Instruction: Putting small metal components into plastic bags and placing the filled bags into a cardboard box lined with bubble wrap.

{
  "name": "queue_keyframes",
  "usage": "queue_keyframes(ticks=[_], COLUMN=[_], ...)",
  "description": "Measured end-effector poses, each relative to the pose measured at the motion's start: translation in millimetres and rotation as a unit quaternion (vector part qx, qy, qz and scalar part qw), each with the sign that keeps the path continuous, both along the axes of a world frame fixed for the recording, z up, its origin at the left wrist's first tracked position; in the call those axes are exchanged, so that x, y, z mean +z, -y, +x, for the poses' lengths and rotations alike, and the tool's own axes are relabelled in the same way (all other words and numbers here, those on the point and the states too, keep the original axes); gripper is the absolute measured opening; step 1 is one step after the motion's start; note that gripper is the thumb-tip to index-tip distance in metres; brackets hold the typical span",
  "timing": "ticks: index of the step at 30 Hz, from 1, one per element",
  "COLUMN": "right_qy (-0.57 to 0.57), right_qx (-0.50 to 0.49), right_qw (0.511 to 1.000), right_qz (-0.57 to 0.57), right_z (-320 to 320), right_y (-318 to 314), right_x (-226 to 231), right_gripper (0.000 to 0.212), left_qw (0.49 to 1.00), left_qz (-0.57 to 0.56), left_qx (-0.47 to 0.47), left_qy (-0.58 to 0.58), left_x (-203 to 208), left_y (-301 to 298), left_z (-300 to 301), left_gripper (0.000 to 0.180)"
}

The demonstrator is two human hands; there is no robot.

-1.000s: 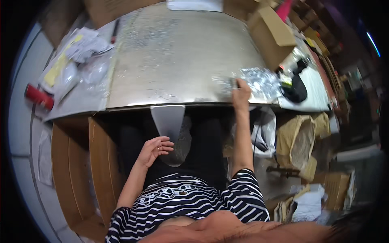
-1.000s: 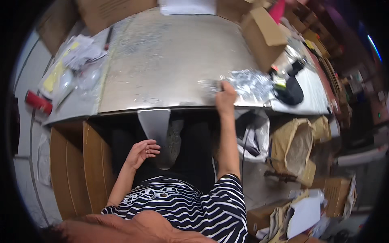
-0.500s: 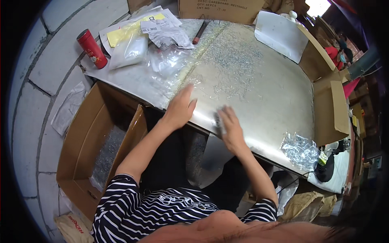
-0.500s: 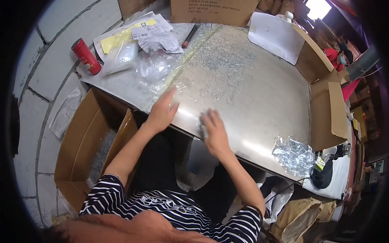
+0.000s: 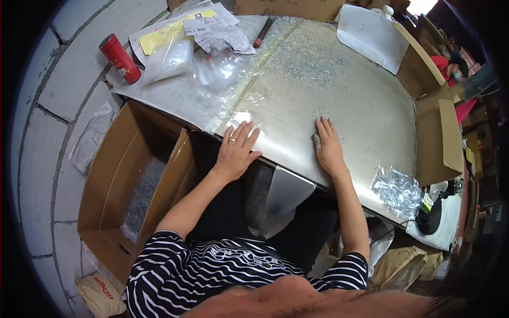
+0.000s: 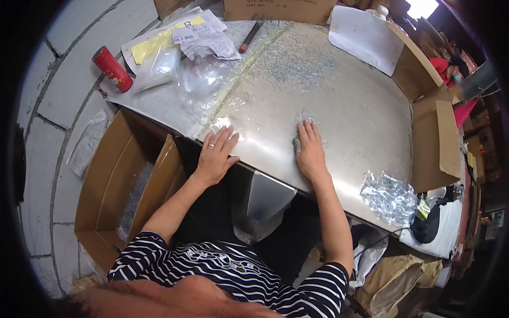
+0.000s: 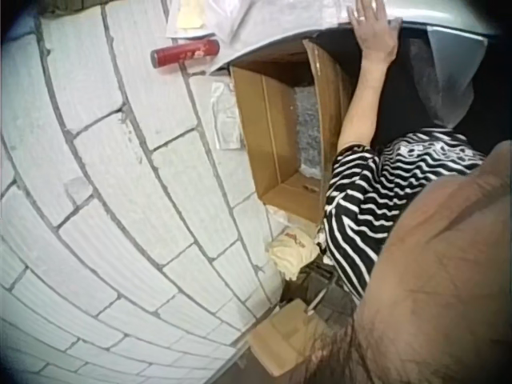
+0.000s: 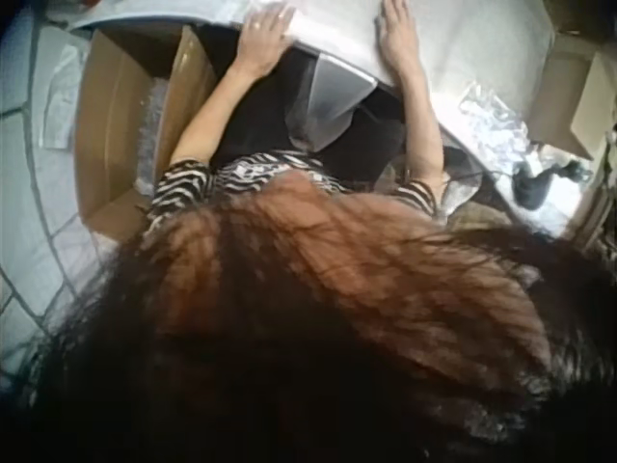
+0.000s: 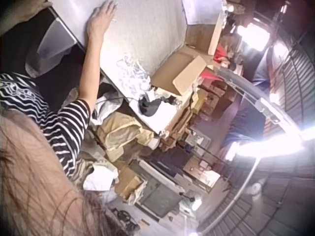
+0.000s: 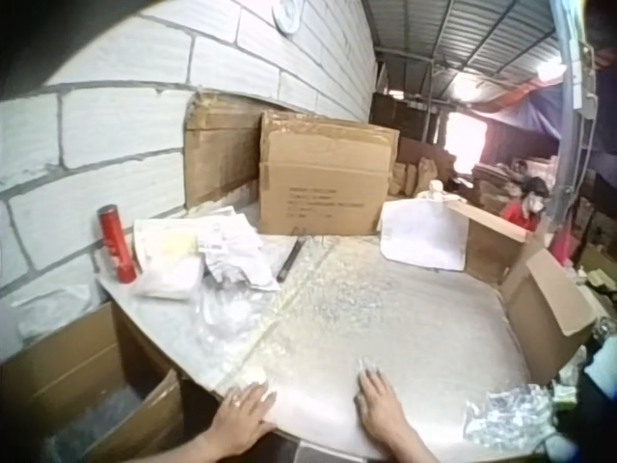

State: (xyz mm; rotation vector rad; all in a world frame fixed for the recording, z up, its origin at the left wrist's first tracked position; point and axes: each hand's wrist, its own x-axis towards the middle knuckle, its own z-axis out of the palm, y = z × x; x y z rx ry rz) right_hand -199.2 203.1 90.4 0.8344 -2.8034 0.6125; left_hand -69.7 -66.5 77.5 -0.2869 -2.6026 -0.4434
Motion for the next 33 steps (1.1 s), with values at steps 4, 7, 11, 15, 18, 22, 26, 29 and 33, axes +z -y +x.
queue_keyframes(ticks=[4,7,11,15,18,22,26,29,33], right_qy=[0.045,-0.014,0.272,0.314,0.369,0.453,0.424,0.387,0.252], right_qx=[-0.002,-0.017,0.007,-0.003,-0.016,0.003,0.011,-0.035,-0.05], right_qw=[0.996,0.982,0.919,0.864,0.84,0.812,0.896,0.916,0.927], right_qz=[-0.082,-0.187,-0.286,-0.393,-0.397,-0.367,-0.132,-0.095,-0.275], right_z=[50.6,93.2,139.7,160.6,187.6,220.9,244.1,239.8,204.8], right_y=[-6.4,-2.3,29.5,31.4,25.4,9.3,-8.8,-17.9,-36.7], right_x=[33.1,39.5,50.1,18.9,7.4,-33.3,-80.1,-95.7,-30.9], right_gripper=[0.041,0.035,0.028,0.026,0.033,0.014,0.012,0.016,0.012], left_qw=[0.963,0.941,0.934,0.868,0.814,0.748,0.781,0.828,0.865], left_qz=[0.214,0.326,0.268,0.411,0.503,0.502,0.31,0.267,0.288], left_qx=[-0.08,-0.096,-0.194,-0.163,-0.093,-0.162,-0.197,-0.158,-0.087], left_qy=[-0.141,0.003,0.134,0.225,0.273,0.403,0.504,0.468,0.401], left_x=[-22.0,9.8,30.3,14.9,-1.1,-27.1,-68.0,-81.5,-77.4], left_y=[17.3,6.0,-36.0,-55.7,-61.2,-61.9,-48.2,-51.6,-63.3], left_z=[2.7,2.8,33.4,55.2,77.1,97.7,101.3,100.8,92.4], left_gripper=[0.01,0.006,0.015,0.009,0.011,0.007,0.017,0.021,0.031])
